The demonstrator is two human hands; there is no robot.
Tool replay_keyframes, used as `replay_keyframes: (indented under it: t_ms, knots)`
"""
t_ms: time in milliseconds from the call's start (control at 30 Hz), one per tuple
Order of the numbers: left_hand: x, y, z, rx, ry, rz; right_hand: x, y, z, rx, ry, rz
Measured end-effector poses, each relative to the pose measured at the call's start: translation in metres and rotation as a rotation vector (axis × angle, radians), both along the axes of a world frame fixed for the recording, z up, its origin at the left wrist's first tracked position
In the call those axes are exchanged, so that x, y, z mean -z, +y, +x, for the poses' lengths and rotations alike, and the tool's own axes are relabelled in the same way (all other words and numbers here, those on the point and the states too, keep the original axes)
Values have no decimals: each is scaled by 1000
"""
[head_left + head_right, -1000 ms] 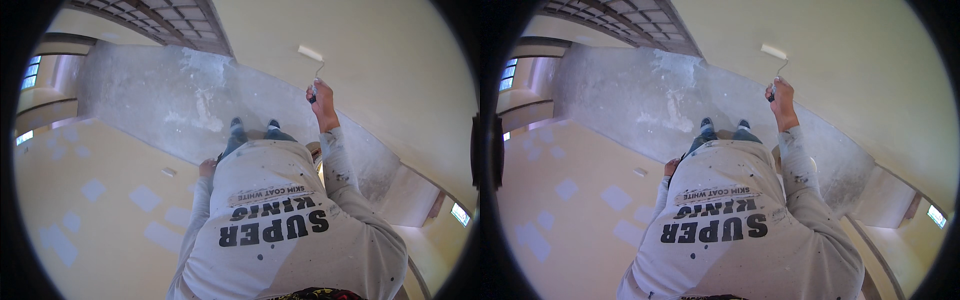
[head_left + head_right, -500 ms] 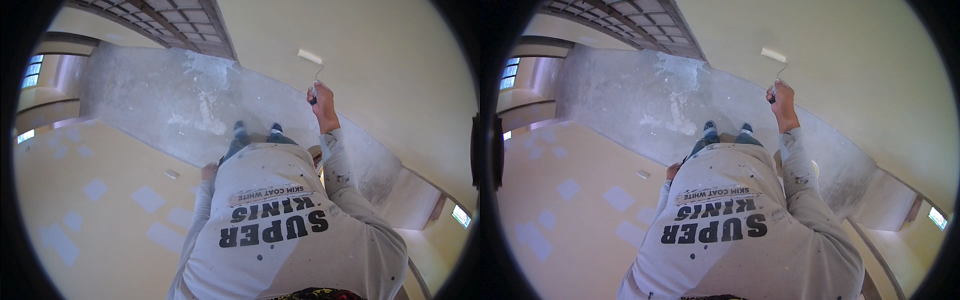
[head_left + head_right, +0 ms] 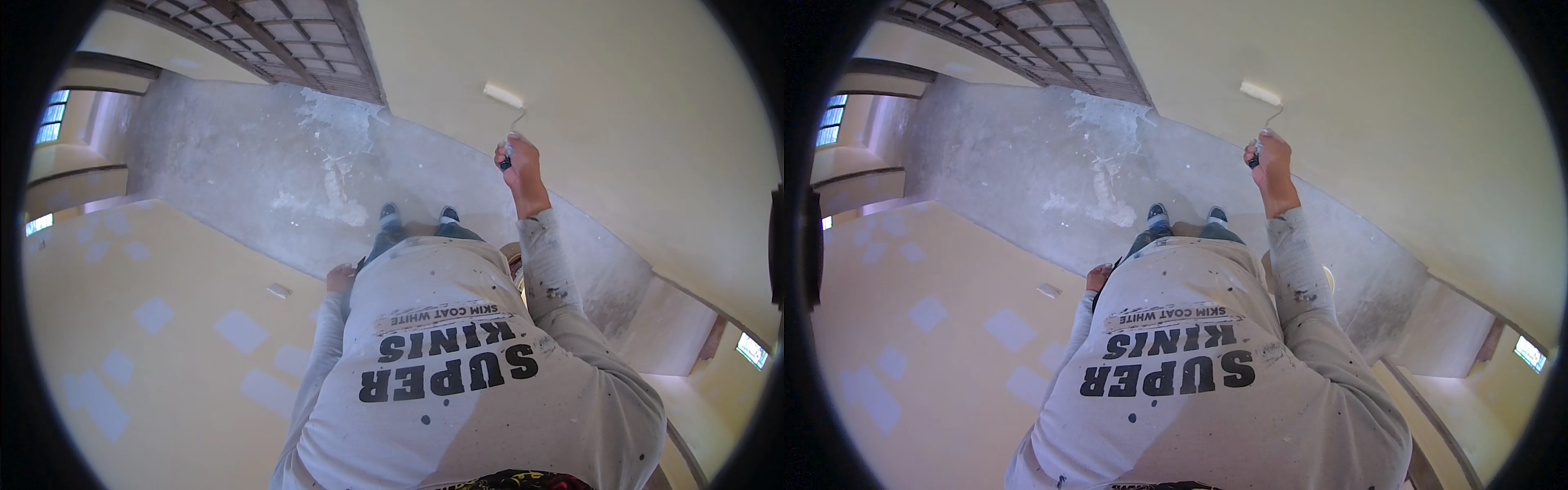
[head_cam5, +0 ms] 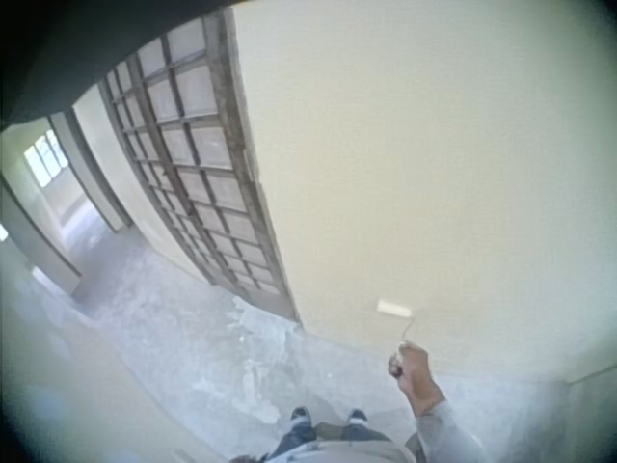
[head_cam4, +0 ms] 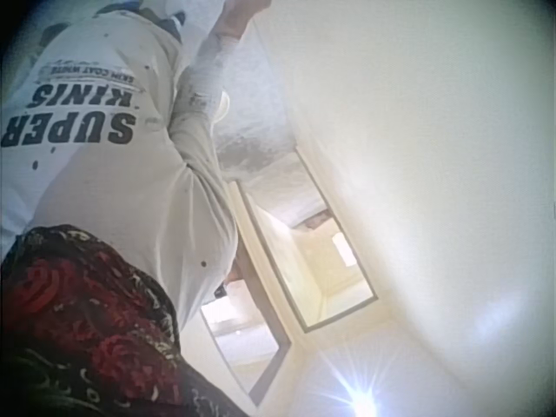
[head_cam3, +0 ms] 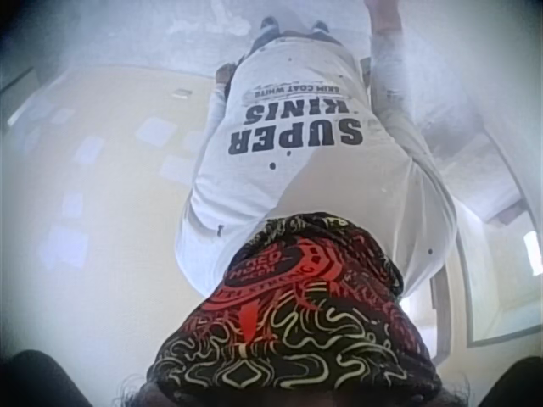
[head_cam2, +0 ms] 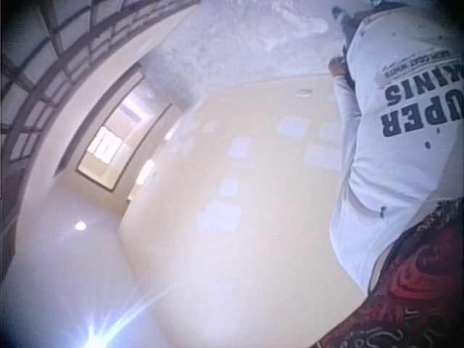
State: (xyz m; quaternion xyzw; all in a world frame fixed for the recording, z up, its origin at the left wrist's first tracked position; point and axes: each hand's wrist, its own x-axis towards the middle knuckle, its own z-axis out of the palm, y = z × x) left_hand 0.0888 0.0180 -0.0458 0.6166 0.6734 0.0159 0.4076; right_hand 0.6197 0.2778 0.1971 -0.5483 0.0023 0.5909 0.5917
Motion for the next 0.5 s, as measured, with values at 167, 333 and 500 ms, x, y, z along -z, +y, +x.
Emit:
replay_keyframes:
  t_ms: [167, 333, 500]
  knots:
    - [-28, 13, 16, -391, -218, -209, 10, 11, -10, -32, -7, -35]
    - [-24, 12, 12, 441, 344, -52, 8, 20, -42, -25, -31, 8]
    - [27, 8, -14, 272, 210, 22, 70, 35, -46, -70, -49, 138]
